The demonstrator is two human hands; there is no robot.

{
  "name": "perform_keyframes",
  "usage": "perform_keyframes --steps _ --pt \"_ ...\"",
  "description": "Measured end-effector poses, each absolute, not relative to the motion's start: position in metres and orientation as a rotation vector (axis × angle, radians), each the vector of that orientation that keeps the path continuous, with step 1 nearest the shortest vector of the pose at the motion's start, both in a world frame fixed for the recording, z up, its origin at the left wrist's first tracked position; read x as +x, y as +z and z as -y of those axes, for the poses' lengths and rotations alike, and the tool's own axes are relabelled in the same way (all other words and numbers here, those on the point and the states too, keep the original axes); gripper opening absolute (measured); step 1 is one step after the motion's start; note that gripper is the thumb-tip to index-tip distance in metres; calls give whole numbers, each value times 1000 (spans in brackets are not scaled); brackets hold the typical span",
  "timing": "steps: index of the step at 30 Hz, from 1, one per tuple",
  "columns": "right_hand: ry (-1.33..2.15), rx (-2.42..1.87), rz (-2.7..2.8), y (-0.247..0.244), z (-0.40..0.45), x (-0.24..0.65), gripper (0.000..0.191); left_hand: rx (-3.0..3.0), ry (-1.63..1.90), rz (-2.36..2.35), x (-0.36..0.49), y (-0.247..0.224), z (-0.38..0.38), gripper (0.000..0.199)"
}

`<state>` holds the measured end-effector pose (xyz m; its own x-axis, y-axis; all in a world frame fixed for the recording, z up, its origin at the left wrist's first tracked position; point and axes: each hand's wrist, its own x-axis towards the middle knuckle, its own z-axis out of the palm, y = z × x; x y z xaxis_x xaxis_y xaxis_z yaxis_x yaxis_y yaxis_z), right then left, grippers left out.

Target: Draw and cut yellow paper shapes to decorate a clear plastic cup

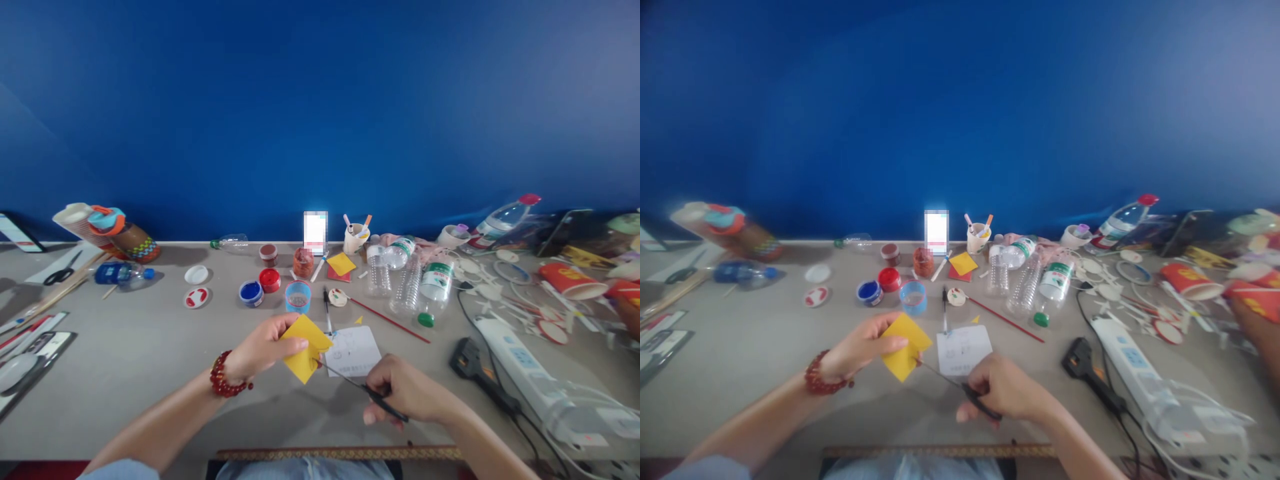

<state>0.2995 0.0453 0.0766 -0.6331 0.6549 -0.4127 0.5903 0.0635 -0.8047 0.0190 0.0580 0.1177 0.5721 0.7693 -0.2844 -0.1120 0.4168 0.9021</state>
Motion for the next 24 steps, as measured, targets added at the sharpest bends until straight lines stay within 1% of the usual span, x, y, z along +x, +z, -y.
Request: perform_keyframes --steps 4,8,19,24 --pt "1636 -1309 2257 75 -45 300 64 996 626 -787 19 118 -58 34" --pt "1637 -1328 2250 73 -45 301 63 1005 626 -793 18 117 -58 37" --pt "1586 -1293 2268 76 -46 300 65 999 619 -781 18 115 -59 35" --pt "1616 -1340 2248 78 -46 300 63 1019 614 -804 18 115 -59 37"
